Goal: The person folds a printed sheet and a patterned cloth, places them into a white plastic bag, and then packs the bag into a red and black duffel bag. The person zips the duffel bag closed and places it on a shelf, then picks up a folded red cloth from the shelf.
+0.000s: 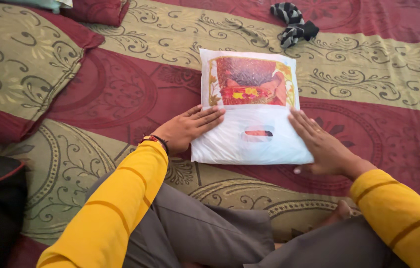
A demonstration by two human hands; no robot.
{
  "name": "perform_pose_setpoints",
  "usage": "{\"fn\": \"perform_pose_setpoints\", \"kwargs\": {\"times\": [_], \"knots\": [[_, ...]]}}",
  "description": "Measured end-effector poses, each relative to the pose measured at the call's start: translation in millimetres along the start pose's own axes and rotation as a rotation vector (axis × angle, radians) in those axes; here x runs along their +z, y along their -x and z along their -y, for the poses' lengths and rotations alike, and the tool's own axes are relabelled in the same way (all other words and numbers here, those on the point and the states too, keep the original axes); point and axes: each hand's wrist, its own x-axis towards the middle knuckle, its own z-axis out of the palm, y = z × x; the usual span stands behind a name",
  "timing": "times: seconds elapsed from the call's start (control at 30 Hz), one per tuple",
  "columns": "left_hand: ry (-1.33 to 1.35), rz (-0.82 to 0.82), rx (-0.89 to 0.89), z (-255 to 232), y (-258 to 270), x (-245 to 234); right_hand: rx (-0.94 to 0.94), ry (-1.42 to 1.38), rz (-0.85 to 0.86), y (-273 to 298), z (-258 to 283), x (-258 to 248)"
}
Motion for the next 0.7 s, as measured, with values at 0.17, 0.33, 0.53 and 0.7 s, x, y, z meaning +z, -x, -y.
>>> {"fn": "perform_pose_setpoints", "kwargs": {"times": [0.17, 0.33, 0.53, 0.7], "knots": [[-0.088, -0.040, 0.018, 3, -2, 4, 0.097, 0.077, 0.019, 8, -17, 9], [0.061, 0.023, -0.046, -4, 2, -7, 0.185, 0.182, 0.058, 2, -16, 15], [0.096, 0.079, -0.075, -1, 2, 1, 0.092, 0.159, -0.034, 1, -20, 27], [-0.070, -0.059, -0.118, 1, 2, 21, 0.065, 0.068, -0.204, 2, -17, 28]]}}
